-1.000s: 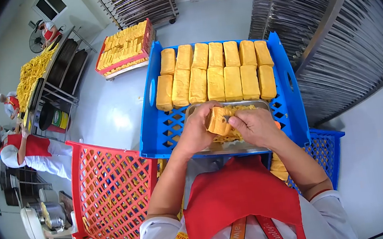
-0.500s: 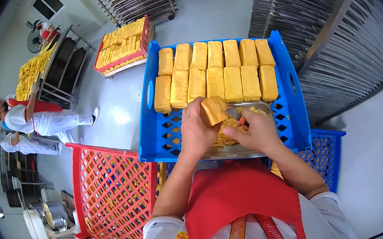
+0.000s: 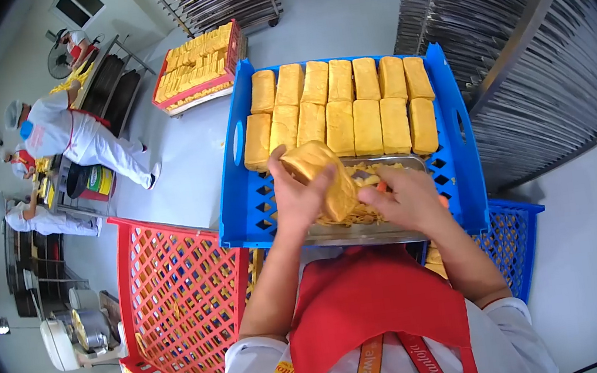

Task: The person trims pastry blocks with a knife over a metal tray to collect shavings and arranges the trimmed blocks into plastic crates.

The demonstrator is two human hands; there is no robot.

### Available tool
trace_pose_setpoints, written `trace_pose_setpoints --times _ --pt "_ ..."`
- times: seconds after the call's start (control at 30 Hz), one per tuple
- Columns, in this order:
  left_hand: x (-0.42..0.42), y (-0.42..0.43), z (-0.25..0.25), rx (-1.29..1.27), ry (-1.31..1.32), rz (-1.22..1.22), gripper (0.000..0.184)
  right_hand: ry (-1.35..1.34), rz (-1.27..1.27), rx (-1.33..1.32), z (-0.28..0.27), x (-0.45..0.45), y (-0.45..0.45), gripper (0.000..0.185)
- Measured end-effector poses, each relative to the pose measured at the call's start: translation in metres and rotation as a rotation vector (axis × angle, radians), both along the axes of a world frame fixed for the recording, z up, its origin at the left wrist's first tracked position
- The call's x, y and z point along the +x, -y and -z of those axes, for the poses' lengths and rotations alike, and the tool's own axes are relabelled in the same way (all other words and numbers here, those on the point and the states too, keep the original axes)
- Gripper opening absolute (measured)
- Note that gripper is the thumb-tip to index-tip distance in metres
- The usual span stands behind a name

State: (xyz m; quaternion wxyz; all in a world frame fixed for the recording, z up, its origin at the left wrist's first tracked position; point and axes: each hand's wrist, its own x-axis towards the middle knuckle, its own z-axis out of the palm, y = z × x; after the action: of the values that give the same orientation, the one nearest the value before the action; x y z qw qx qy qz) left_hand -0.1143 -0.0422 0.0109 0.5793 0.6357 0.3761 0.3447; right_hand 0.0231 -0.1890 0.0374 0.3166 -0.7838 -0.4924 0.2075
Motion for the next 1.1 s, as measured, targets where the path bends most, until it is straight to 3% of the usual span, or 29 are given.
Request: trace_pose_setpoints --times 0.07,0.1,0.13,0.2,0.37,0.57,0.73,1.0,1.07,1.1 --pt "-0.002 -0.012 -0.007 -0.600 0.294 -0.014 0.063 0.180 -0.010 0.053 0.012 0.014 0.008 0.048" --pt "-0.011 -0.031 0.026 -0.853 0.417 0.165 0.056 0.193 -0.054 0.041 0.013 0.020 0.012 0.040" --pt "-0.013 -0.030 0.024 -0.847 0.423 0.159 0.056 0.196 -0.063 0.046 0.010 0.022 0.014 0.040" --pt "-0.016 -0.024 0.016 -1.092 0.580 0.259 0.048 0.143 -0.021 0.084 0.003 0.023 0.017 0.039" --pt "-0.001 -0.003 0.010 -1.004 0.484 0.153 0.049 0.183 -0.062 0.203 0.002 0.007 0.006 0.037" --pt "0.008 -0.005 0.020 -0.988 0.491 0.223 0.040 0.290 -0.178 0.204 -0.012 0.006 -0.009 0.039" --pt "0.015 -0.008 0.028 -0.926 0.388 0.224 0.043 0.335 -0.214 0.205 -0.007 0.010 -0.013 0.041" --pt "0.023 -0.018 0.034 -0.900 0.500 0.218 0.038 0.240 -0.283 0.015 0.001 0.009 -0.012 0.061" --pt "0.018 -0.023 0.018 -0.763 0.411 0.027 0.051 0.322 -0.320 -0.048 0.000 0.008 -0.005 0.055" --pt "0.017 -0.023 0.012 -0.578 0.448 0.013 0.065 0.408 -0.358 -0.109 0.001 0.008 -0.001 0.054"
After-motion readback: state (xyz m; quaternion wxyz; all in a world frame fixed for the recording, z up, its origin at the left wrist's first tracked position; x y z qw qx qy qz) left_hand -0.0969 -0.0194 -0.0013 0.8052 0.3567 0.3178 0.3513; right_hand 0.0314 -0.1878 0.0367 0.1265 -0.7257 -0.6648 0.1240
